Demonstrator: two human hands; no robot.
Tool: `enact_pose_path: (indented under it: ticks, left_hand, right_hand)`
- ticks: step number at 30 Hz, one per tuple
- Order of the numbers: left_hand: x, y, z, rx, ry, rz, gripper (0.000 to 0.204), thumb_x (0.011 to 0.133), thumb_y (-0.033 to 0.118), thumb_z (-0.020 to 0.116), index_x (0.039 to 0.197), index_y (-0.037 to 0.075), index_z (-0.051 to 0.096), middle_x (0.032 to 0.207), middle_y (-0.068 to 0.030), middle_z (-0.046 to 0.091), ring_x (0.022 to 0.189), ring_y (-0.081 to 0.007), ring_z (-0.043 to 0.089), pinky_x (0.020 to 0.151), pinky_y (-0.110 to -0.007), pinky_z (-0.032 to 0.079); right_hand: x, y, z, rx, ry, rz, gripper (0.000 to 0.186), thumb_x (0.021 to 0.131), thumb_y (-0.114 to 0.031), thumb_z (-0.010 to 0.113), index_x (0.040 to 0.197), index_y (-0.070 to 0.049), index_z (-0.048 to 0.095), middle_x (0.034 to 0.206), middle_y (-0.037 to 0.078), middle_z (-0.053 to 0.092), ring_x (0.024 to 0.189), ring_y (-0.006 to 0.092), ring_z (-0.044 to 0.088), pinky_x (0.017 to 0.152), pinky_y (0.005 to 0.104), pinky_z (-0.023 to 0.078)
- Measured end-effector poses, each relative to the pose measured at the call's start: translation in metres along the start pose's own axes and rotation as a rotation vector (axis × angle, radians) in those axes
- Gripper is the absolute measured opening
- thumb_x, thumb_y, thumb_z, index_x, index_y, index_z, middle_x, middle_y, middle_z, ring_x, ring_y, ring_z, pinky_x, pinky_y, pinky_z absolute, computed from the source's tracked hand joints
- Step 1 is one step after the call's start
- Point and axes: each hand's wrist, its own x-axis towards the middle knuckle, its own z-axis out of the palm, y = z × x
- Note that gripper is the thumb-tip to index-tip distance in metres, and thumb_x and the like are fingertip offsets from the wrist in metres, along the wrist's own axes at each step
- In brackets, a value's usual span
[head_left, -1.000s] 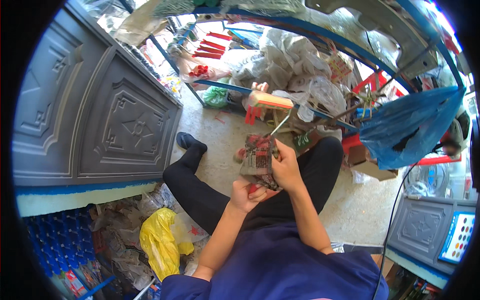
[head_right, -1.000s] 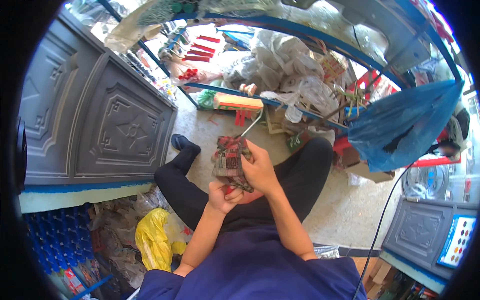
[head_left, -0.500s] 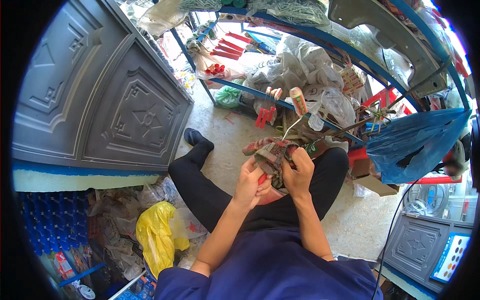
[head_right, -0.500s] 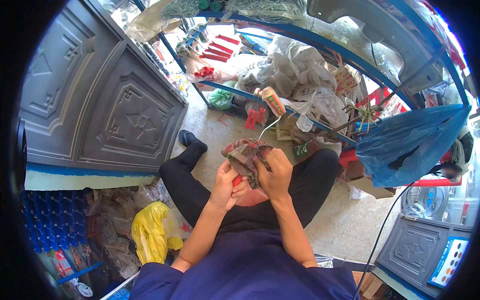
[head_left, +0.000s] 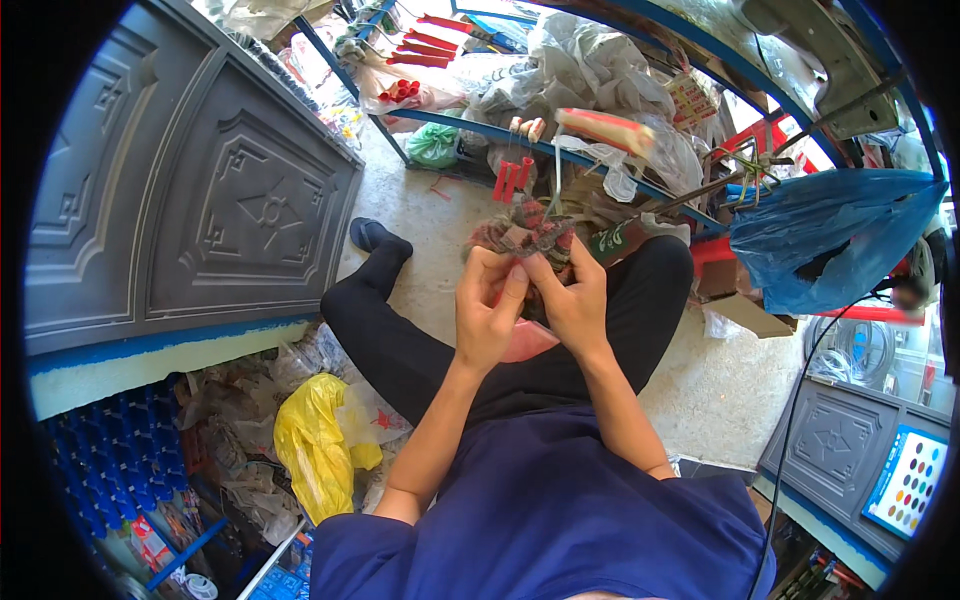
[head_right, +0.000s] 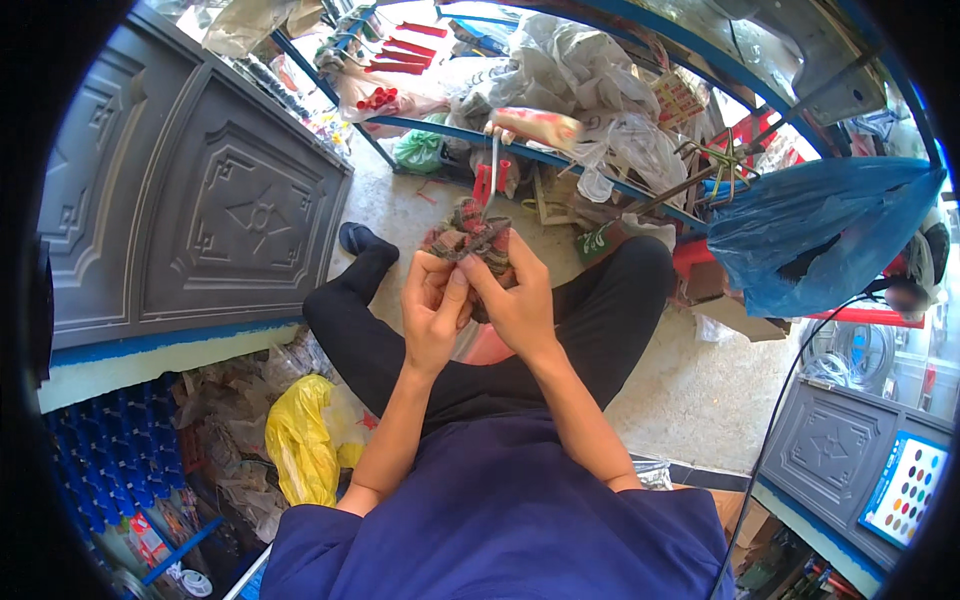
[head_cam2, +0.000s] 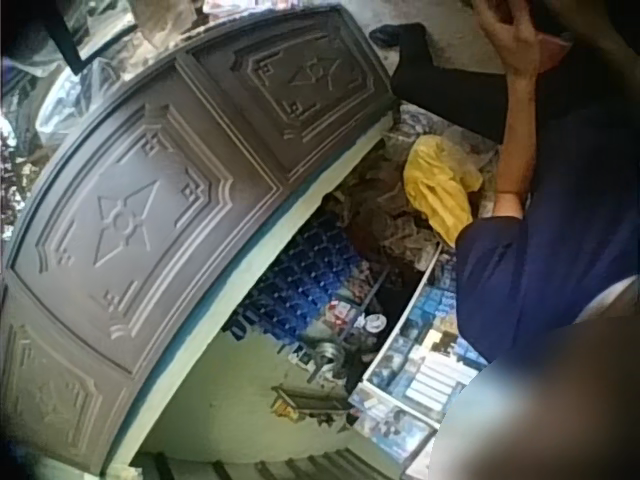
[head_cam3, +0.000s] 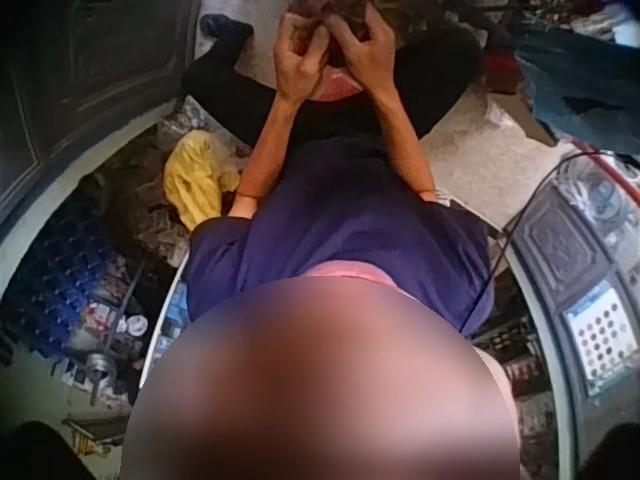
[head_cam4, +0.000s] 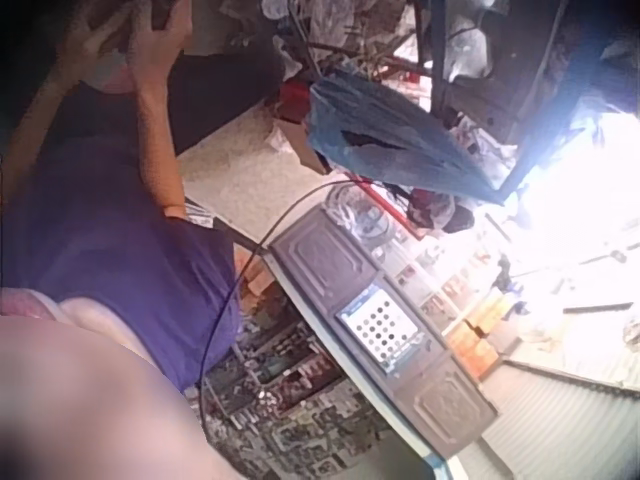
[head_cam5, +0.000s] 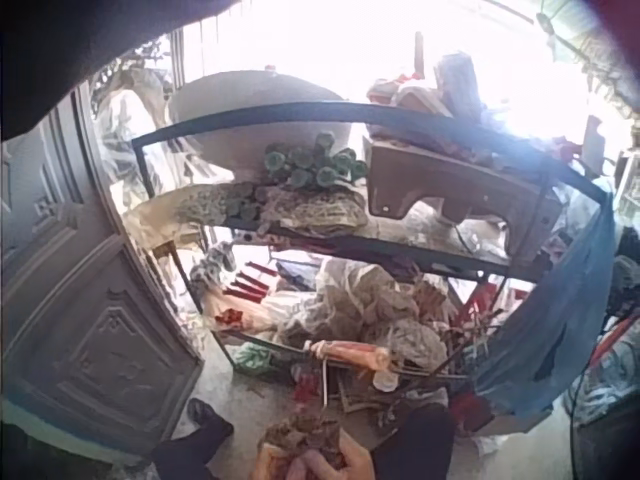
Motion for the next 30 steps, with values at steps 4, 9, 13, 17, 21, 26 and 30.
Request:
enact_pose_path:
  ticks: [4, 9, 13, 17, 21, 26, 30]
  left_hand:
    - [0.002, -0.003, -0.002, 0.299, 0.093, 0.119, 0.019, 0.095, 0.011, 0.067, 0.100, 0.000, 0.053, 0.094, -0.0055, 0.064, 0.086, -0.0112, 0.063, 0.075, -0.027, 0.051]
    - [0.003, -0.003, -0.008, 0.481, 0.099, 0.085, 0.019, 0.096, 0.012, 0.067, 0.101, 0.000, 0.053, 0.094, -0.0060, 0.064, 0.087, -0.0113, 0.062, 0.074, -0.026, 0.049]
    - [0.015, -0.011, -0.017, 0.245, 0.227, 0.100, 0.022, 0.097, 0.014, 0.065, 0.106, 0.001, 0.050, 0.094, -0.0070, 0.064, 0.085, -0.0105, 0.062, 0.069, -0.023, 0.048]
    - [0.019, -0.001, -0.020, 0.198, 0.242, 0.160, 0.025, 0.098, 0.015, 0.065, 0.111, 0.001, 0.049, 0.096, -0.0083, 0.063, 0.085, -0.0095, 0.062, 0.069, -0.020, 0.046]
    - [0.016, -0.001, -0.014, 0.209, 0.164, 0.271, 0.023, 0.098, 0.014, 0.063, 0.112, 0.001, 0.050, 0.097, -0.0085, 0.063, 0.084, -0.0103, 0.062, 0.068, -0.021, 0.046]
    - [0.009, -0.002, -0.003, 0.189, 0.163, 0.377, 0.012, 0.099, 0.009, 0.058, 0.106, -0.001, 0.054, 0.095, -0.0067, 0.061, 0.076, -0.0080, 0.055, 0.067, -0.022, 0.043]
    - [-0.002, -0.005, 0.001, 0.251, 0.103, 0.181, 0.010, 0.096, 0.007, 0.056, 0.091, -0.001, 0.057, 0.090, -0.0051, 0.059, 0.079, -0.0090, 0.052, 0.070, -0.025, 0.042]
  right_hand:
    - [0.005, 0.008, -0.013, -0.259, 0.004, -0.083, 0.014, 0.082, -0.007, 0.074, 0.094, -0.001, 0.068, 0.083, 0.003, 0.063, 0.066, 0.0104, 0.055, 0.058, 0.0224, 0.043]
    - [0.016, 0.006, -0.021, -0.410, 0.011, -0.416, 0.017, 0.075, -0.003, 0.075, 0.090, 0.001, 0.069, 0.093, 0.009, 0.065, 0.081, 0.0176, 0.062, 0.055, 0.0234, 0.044]
    - [0.003, -0.003, -0.047, 0.064, -0.194, 0.097, 0.021, 0.087, -0.014, 0.073, 0.102, -0.001, 0.067, 0.085, 0.003, 0.065, 0.059, 0.0103, 0.059, 0.050, 0.0220, 0.044]
    - [-0.012, 0.021, -0.062, 0.456, -0.054, 0.048, 0.038, 0.102, -0.033, 0.055, 0.120, 0.001, 0.059, 0.095, 0.006, 0.068, 0.068, 0.0123, 0.065, 0.058, 0.0242, 0.051]
    - [-0.010, 0.012, -0.049, 1.102, -0.185, 0.125, 0.055, 0.106, -0.044, 0.032, 0.135, -0.001, 0.049, 0.128, 0.013, 0.061, 0.112, 0.0254, 0.063, 0.093, 0.0405, 0.053]
    - [-0.006, -0.001, -0.026, 0.553, -0.092, 0.228, 0.044, 0.103, -0.032, 0.045, 0.136, -0.002, 0.049, 0.115, 0.009, 0.064, 0.097, 0.0184, 0.064, 0.089, 0.0357, 0.053]
    - [-0.008, 0.012, -0.003, 0.157, -0.112, 0.028, 0.033, 0.095, -0.020, 0.065, 0.122, -0.003, 0.058, 0.084, 0.001, 0.063, 0.067, 0.0035, 0.054, 0.054, 0.0211, 0.042]
